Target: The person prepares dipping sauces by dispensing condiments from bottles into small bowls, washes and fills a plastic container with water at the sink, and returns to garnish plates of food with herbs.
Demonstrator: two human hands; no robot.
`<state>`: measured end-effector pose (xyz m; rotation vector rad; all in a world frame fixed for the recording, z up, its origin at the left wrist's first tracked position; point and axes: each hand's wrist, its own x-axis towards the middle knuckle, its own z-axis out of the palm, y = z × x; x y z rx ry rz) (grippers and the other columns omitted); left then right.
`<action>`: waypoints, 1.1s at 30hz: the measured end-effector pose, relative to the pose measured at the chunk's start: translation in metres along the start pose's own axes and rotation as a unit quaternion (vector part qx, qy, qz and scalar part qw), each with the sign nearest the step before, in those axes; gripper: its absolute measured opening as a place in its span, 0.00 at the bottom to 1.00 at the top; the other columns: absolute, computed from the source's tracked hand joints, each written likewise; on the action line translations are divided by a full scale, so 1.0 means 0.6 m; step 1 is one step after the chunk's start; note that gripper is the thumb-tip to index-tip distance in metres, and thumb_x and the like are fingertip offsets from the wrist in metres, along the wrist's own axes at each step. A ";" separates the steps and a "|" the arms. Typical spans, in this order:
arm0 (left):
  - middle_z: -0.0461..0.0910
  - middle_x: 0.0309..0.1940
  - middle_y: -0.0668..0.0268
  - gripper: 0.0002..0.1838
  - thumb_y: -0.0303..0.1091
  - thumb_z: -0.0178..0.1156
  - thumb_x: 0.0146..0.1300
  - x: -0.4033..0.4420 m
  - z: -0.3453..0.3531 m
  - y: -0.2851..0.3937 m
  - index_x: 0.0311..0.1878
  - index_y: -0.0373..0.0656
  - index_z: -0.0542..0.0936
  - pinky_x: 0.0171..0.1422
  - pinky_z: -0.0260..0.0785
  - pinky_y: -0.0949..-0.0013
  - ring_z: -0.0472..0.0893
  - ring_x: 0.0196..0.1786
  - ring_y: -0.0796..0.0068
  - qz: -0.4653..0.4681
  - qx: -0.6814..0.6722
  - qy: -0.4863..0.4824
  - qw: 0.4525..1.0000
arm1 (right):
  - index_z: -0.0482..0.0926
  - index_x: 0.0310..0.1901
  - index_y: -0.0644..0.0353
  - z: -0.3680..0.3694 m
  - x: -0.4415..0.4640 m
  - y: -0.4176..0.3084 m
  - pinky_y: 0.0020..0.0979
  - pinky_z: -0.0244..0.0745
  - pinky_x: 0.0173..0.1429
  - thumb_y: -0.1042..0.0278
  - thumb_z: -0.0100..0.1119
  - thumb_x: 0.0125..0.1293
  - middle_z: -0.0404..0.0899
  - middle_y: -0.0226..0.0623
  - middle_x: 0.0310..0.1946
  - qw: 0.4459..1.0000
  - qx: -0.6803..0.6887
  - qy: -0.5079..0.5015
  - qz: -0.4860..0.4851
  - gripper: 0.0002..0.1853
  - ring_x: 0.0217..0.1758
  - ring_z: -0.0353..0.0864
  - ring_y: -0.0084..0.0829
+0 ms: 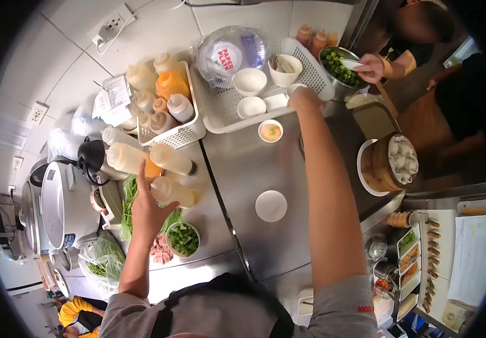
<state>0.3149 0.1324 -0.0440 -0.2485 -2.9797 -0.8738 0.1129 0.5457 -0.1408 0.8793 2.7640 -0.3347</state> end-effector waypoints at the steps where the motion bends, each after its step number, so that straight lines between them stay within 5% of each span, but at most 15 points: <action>1: 0.79 0.47 0.52 0.66 0.23 0.76 0.37 0.002 0.001 -0.012 0.75 0.46 0.38 0.50 0.74 0.58 0.80 0.49 0.50 0.006 -0.002 0.011 1.000 | 0.83 0.46 0.54 0.003 0.021 -0.003 0.55 0.69 0.59 0.62 0.62 0.58 0.82 0.39 0.47 1.000 -0.004 0.007 0.005 0.15 0.50 0.79 0.47; 4: 0.79 0.47 0.51 0.67 0.23 0.77 0.36 0.009 0.007 -0.032 0.76 0.50 0.41 0.50 0.74 0.58 0.81 0.48 0.52 -0.014 -0.063 0.051 0.997 | 0.83 0.45 0.55 -0.003 0.000 0.010 0.60 0.65 0.61 0.59 0.63 0.57 0.82 0.39 0.47 0.997 0.021 0.075 -0.030 0.15 0.51 0.79 0.43; 6: 0.78 0.48 0.49 0.67 0.22 0.76 0.36 0.015 0.018 -0.043 0.76 0.49 0.40 0.50 0.74 0.58 0.80 0.48 0.51 0.007 -0.054 0.064 0.996 | 0.83 0.45 0.55 -0.022 -0.083 0.030 0.59 0.65 0.61 0.59 0.65 0.56 0.82 0.39 0.46 0.971 0.078 0.179 -0.137 0.16 0.50 0.79 0.41; 7: 0.77 0.48 0.48 0.67 0.22 0.76 0.37 0.017 0.025 -0.048 0.76 0.49 0.39 0.50 0.73 0.58 0.80 0.48 0.50 0.015 -0.050 0.071 0.996 | 0.84 0.42 0.55 -0.013 -0.124 0.037 0.51 0.70 0.57 0.61 0.64 0.58 0.82 0.39 0.42 0.917 0.094 0.311 -0.230 0.13 0.46 0.78 0.41; 9: 0.76 0.50 0.46 0.67 0.22 0.75 0.37 0.028 0.046 -0.061 0.76 0.48 0.39 0.51 0.73 0.58 0.79 0.50 0.48 0.061 -0.030 0.110 0.992 | 0.84 0.40 0.54 0.007 -0.220 0.046 0.43 0.71 0.52 0.65 0.62 0.60 0.81 0.39 0.37 0.861 0.218 0.317 -0.332 0.08 0.41 0.77 0.42; 13: 0.73 0.55 0.42 0.65 0.25 0.75 0.39 0.046 0.048 -0.072 0.76 0.44 0.39 0.55 0.72 0.57 0.75 0.55 0.44 0.043 0.019 0.156 0.987 | 0.84 0.35 0.53 0.092 -0.384 0.056 0.36 0.69 0.50 0.69 0.67 0.52 0.81 0.30 0.31 0.827 0.142 0.177 -0.514 0.07 0.40 0.75 0.35; 21: 0.59 0.69 0.44 0.61 0.28 0.74 0.43 0.065 0.048 -0.100 0.75 0.38 0.41 0.64 0.65 0.59 0.67 0.65 0.46 0.049 0.040 0.224 0.972 | 0.83 0.42 0.54 0.191 -0.437 0.072 0.41 0.64 0.61 0.57 0.66 0.55 0.81 0.30 0.41 0.858 0.106 0.123 -0.488 0.15 0.51 0.73 0.34; 23: 0.51 0.73 0.47 0.61 0.33 0.75 0.43 0.076 0.065 -0.131 0.74 0.35 0.43 0.68 0.61 0.61 0.62 0.70 0.48 0.114 0.080 0.249 0.958 | 0.80 0.49 0.56 0.191 -0.462 0.086 0.46 0.58 0.66 0.50 0.64 0.56 0.77 0.33 0.50 0.872 0.065 0.109 -0.472 0.23 0.60 0.68 0.36; 24: 0.48 0.74 0.48 0.62 0.39 0.76 0.43 0.076 0.069 -0.133 0.74 0.35 0.44 0.69 0.60 0.61 0.59 0.72 0.48 0.070 0.061 0.221 0.971 | 0.79 0.51 0.55 0.166 -0.488 0.096 0.49 0.57 0.67 0.52 0.64 0.57 0.75 0.33 0.53 0.879 0.059 0.089 -0.464 0.23 0.61 0.67 0.37; 25: 0.49 0.74 0.48 0.62 0.43 0.76 0.43 0.085 0.074 -0.148 0.74 0.36 0.44 0.69 0.60 0.61 0.59 0.72 0.49 0.089 0.094 0.221 0.967 | 0.79 0.52 0.55 0.176 -0.514 0.119 0.51 0.56 0.68 0.55 0.64 0.56 0.74 0.33 0.54 0.878 0.062 0.163 -0.445 0.23 0.62 0.67 0.39; 28: 0.63 0.68 0.48 0.66 0.51 0.77 0.41 0.075 0.059 -0.122 0.75 0.41 0.42 0.62 0.68 0.58 0.72 0.63 0.51 0.060 0.099 0.221 0.968 | 0.79 0.52 0.54 0.140 -0.618 0.216 0.51 0.57 0.68 0.58 0.65 0.55 0.76 0.35 0.53 0.906 0.154 0.183 -0.349 0.22 0.63 0.67 0.40; 30: 0.75 0.57 0.51 0.67 0.54 0.77 0.40 0.062 0.040 -0.100 0.76 0.45 0.43 0.47 0.75 0.55 0.81 0.48 0.51 0.006 0.066 0.189 0.980 | 0.80 0.51 0.53 0.121 -0.688 0.296 0.52 0.58 0.68 0.59 0.65 0.55 0.77 0.34 0.52 0.918 0.203 0.184 -0.287 0.21 0.63 0.67 0.40; 33: 0.78 0.49 0.55 0.66 0.53 0.77 0.41 0.058 0.034 -0.115 0.76 0.45 0.43 0.40 0.75 0.56 0.82 0.38 0.55 0.063 0.101 0.244 0.962 | 0.82 0.48 0.53 0.071 -0.798 0.470 0.40 0.69 0.61 0.65 0.63 0.55 0.83 0.37 0.45 0.942 0.233 0.225 -0.091 0.17 0.54 0.77 0.40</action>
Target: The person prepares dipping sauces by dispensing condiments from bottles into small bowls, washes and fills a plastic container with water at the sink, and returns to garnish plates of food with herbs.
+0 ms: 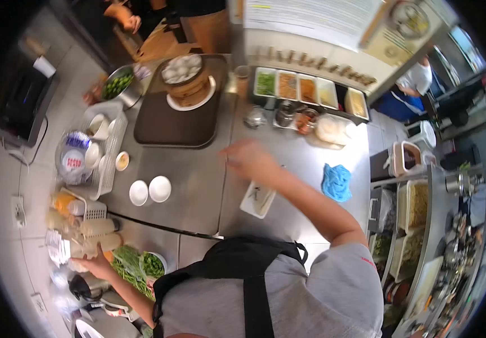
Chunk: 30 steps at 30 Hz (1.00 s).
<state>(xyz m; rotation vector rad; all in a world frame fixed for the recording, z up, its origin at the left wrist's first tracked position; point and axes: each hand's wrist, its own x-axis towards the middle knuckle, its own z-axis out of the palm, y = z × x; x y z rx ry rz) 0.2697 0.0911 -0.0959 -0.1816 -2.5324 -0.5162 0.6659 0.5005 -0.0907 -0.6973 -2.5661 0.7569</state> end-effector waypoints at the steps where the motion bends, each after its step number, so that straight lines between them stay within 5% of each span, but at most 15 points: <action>1: 0.78 0.48 0.55 0.66 0.52 0.77 0.41 0.000 -0.008 0.002 0.76 0.45 0.44 0.39 0.75 0.55 0.81 0.36 0.56 0.008 0.018 0.007 1.000 | 0.84 0.44 0.54 -0.056 -0.022 0.043 0.36 0.76 0.51 0.66 0.62 0.55 0.84 0.39 0.41 0.996 -0.051 0.062 0.046 0.14 0.43 0.82 0.38; 4: 0.77 0.52 0.54 0.61 0.54 0.72 0.49 0.009 -0.021 0.011 0.76 0.44 0.43 0.43 0.75 0.53 0.81 0.43 0.53 -0.015 0.032 -0.024 0.999 | 0.85 0.42 0.55 -0.215 -0.084 0.178 0.34 0.78 0.44 0.65 0.62 0.57 0.85 0.39 0.37 0.940 -0.058 0.181 0.283 0.12 0.37 0.85 0.37; 7: 0.75 0.56 0.51 0.55 0.57 0.66 0.54 0.026 -0.005 0.004 0.75 0.43 0.46 0.49 0.74 0.51 0.80 0.50 0.51 -0.010 0.062 -0.044 0.997 | 0.85 0.44 0.51 -0.320 -0.159 0.369 0.38 0.78 0.46 0.57 0.58 0.60 0.84 0.45 0.36 0.874 -0.181 0.272 0.359 0.14 0.40 0.84 0.43; 11: 0.71 0.59 0.47 0.49 0.60 0.63 0.54 0.045 0.039 -0.038 0.71 0.41 0.57 0.55 0.72 0.49 0.76 0.56 0.46 0.041 0.115 -0.058 0.991 | 0.86 0.40 0.51 -0.374 -0.219 0.548 0.43 0.76 0.51 0.56 0.58 0.57 0.83 0.49 0.39 0.814 -0.249 0.225 0.475 0.14 0.46 0.82 0.47; 18: 0.70 0.57 0.42 0.50 0.64 0.66 0.49 0.045 0.050 -0.037 0.68 0.42 0.62 0.56 0.71 0.48 0.74 0.57 0.43 -0.006 0.158 -0.085 0.984 | 0.87 0.37 0.49 -0.370 -0.212 0.615 0.41 0.74 0.55 0.53 0.64 0.53 0.83 0.42 0.41 0.810 -0.397 0.090 0.422 0.13 0.49 0.78 0.46; 30: 0.72 0.50 0.55 0.41 0.56 0.67 0.55 -0.010 -0.077 0.061 0.68 0.47 0.65 0.45 0.77 0.62 0.81 0.43 0.62 0.021 0.077 0.105 0.991 | 0.88 0.35 0.49 -0.407 -0.237 0.582 0.39 0.76 0.47 0.53 0.69 0.52 0.80 0.40 0.39 0.803 -0.294 0.284 0.433 0.12 0.42 0.81 0.41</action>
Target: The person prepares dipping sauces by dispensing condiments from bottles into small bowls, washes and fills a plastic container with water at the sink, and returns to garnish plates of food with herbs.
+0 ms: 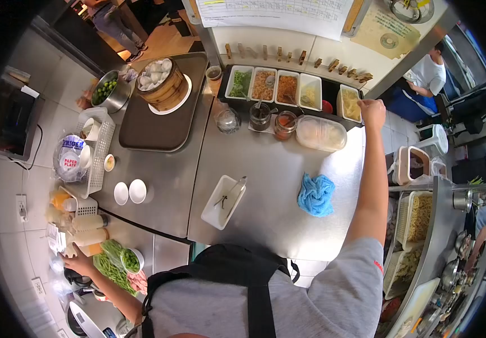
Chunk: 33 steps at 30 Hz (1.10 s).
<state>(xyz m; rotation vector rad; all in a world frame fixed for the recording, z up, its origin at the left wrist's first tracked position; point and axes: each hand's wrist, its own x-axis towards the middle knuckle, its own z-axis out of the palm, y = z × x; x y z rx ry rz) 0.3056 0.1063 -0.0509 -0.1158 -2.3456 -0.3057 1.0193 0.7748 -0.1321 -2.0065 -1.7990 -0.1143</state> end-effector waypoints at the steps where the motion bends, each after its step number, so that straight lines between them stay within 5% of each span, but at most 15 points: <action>1: 0.72 0.51 0.54 0.41 0.56 0.67 0.55 0.000 -0.012 0.011 0.68 0.46 0.66 0.46 0.76 0.62 0.81 0.43 0.62 0.002 -0.012 0.006 1.000 | 0.88 0.35 0.48 -0.007 0.000 -0.003 0.39 0.76 0.46 0.53 0.68 0.52 0.80 0.39 0.38 1.000 0.007 0.017 -0.004 0.12 0.42 0.81 0.41; 13: 0.70 0.54 0.49 0.40 0.56 0.66 0.57 0.004 -0.053 0.057 0.68 0.45 0.66 0.50 0.74 0.58 0.81 0.46 0.59 0.019 -0.103 0.002 0.994 | 0.88 0.35 0.49 -0.043 0.014 -0.025 0.35 0.75 0.41 0.51 0.66 0.57 0.82 0.36 0.33 0.984 0.067 0.162 -0.010 0.13 0.36 0.82 0.37; 21: 0.70 0.53 0.51 0.35 0.53 0.65 0.59 -0.004 -0.057 0.057 0.66 0.48 0.70 0.49 0.73 0.59 0.82 0.45 0.61 0.041 -0.170 0.018 0.984 | 0.87 0.38 0.51 -0.056 0.003 -0.036 0.33 0.77 0.41 0.47 0.64 0.58 0.85 0.38 0.32 0.984 0.121 0.122 0.050 0.16 0.36 0.86 0.36; 28: 0.70 0.51 0.53 0.31 0.39 0.67 0.60 -0.018 -0.064 0.062 0.66 0.46 0.69 0.44 0.75 0.65 0.80 0.44 0.62 0.025 -0.215 0.003 0.976 | 0.88 0.38 0.49 -0.028 0.008 0.015 0.35 0.77 0.40 0.39 0.60 0.59 0.86 0.35 0.33 0.985 0.046 0.153 0.070 0.22 0.35 0.86 0.36; 33: 0.65 0.55 0.55 0.30 0.35 0.65 0.61 -0.034 -0.095 0.049 0.66 0.45 0.68 0.47 0.76 0.65 0.77 0.47 0.65 -0.023 -0.283 -0.003 0.959 | 0.84 0.45 0.64 -0.181 0.005 -0.103 0.26 0.73 0.49 0.52 0.64 0.63 0.86 0.34 0.40 0.900 0.407 0.147 -0.055 0.21 0.41 0.82 0.23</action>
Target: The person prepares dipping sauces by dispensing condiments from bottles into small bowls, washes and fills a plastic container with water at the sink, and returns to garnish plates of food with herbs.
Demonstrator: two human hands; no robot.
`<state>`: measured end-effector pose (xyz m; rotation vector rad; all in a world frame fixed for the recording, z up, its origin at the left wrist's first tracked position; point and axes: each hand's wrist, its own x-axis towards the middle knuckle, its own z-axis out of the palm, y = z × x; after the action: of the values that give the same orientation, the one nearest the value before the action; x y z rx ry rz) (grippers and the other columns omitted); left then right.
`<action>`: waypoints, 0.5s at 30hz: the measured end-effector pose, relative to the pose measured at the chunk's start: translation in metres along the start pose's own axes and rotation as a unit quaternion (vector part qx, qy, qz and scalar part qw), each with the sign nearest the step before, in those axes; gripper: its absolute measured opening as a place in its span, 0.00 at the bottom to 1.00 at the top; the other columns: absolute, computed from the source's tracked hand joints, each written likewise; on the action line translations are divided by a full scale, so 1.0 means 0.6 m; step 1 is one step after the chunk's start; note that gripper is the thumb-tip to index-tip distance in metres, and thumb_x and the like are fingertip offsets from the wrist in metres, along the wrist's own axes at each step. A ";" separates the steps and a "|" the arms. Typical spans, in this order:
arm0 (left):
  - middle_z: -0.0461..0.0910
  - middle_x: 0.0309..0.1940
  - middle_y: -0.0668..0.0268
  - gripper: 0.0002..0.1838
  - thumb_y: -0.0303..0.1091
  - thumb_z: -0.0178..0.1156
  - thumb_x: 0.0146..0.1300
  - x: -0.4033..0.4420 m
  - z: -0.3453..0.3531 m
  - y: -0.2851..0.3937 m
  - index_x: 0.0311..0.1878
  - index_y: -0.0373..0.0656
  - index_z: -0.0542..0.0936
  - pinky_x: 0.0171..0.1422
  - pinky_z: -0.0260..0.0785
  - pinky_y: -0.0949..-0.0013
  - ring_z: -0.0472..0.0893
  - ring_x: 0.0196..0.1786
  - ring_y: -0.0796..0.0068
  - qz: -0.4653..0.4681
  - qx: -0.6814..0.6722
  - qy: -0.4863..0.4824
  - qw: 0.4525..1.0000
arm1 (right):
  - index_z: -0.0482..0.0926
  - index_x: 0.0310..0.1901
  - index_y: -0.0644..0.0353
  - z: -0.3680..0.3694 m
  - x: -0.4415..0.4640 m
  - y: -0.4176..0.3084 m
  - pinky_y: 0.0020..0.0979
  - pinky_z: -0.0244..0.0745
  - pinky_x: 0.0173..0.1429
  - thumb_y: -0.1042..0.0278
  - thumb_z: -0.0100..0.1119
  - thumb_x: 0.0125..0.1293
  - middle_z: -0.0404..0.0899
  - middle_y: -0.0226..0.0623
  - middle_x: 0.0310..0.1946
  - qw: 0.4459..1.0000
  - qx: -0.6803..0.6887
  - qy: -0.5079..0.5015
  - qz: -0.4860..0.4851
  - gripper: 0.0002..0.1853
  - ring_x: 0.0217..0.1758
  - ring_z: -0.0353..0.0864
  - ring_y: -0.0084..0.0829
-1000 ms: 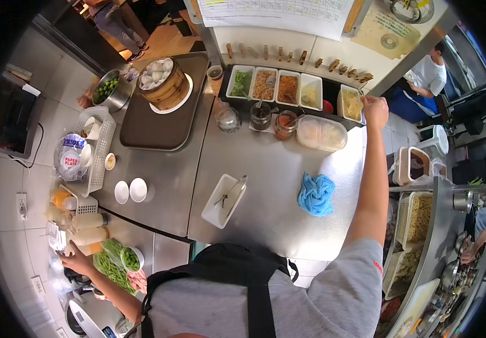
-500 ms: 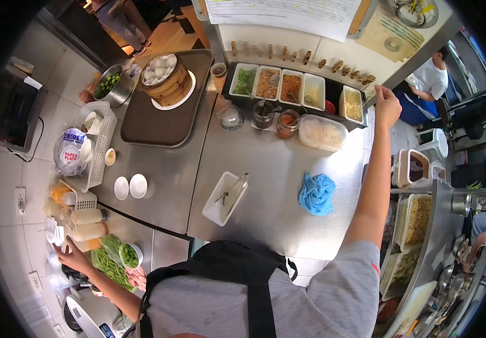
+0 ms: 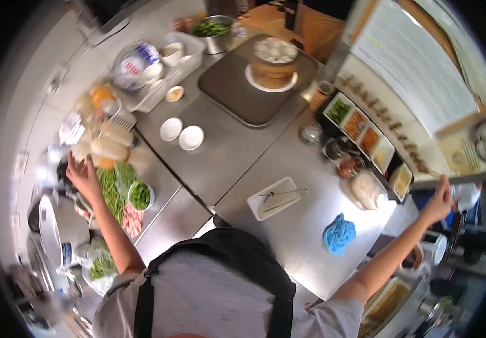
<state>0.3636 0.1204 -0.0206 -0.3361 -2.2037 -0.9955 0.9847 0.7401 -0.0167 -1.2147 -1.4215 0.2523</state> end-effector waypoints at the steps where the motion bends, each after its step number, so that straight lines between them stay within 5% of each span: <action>1: 0.65 0.55 0.56 0.30 0.35 0.65 0.61 -0.003 -0.007 0.001 0.66 0.45 0.68 0.48 0.76 0.66 0.77 0.48 0.66 -0.010 -0.008 0.002 1.000 | 0.84 0.47 0.64 0.012 0.003 -0.055 0.25 0.72 0.50 0.54 0.63 0.64 0.86 0.33 0.41 0.999 0.049 -0.016 0.008 0.20 0.42 0.81 0.22; 10: 0.66 0.54 0.60 0.25 0.30 0.64 0.61 -0.055 -0.083 -0.036 0.63 0.48 0.73 0.49 0.74 0.67 0.76 0.47 0.72 -0.054 -0.010 0.018 0.998 | 0.83 0.48 0.61 0.252 -0.220 -0.476 0.23 0.70 0.51 0.64 0.59 0.67 0.83 0.31 0.44 0.934 0.179 -0.305 -0.053 0.13 0.45 0.77 0.18; 12: 0.67 0.53 0.60 0.24 0.29 0.63 0.61 -0.077 -0.108 -0.069 0.62 0.48 0.74 0.49 0.73 0.67 0.75 0.46 0.72 -0.062 0.018 0.010 0.998 | 0.83 0.47 0.61 0.348 -0.309 -0.494 0.21 0.71 0.50 0.66 0.62 0.65 0.84 0.30 0.42 0.864 0.302 -0.400 -0.039 0.12 0.43 0.77 0.17; 15: 0.69 0.51 0.60 0.23 0.28 0.63 0.61 -0.122 -0.143 -0.109 0.60 0.48 0.75 0.48 0.72 0.66 0.76 0.46 0.69 -0.084 0.058 -0.008 0.995 | 0.84 0.44 0.62 0.438 -0.469 -0.555 0.19 0.71 0.45 0.66 0.65 0.63 0.84 0.29 0.38 0.810 0.307 -0.500 0.006 0.11 0.39 0.78 0.15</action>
<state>0.4273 0.0161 -0.0663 -0.1076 -2.3223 -0.9490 0.5319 0.5073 -0.0139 -0.5005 -1.9636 1.4099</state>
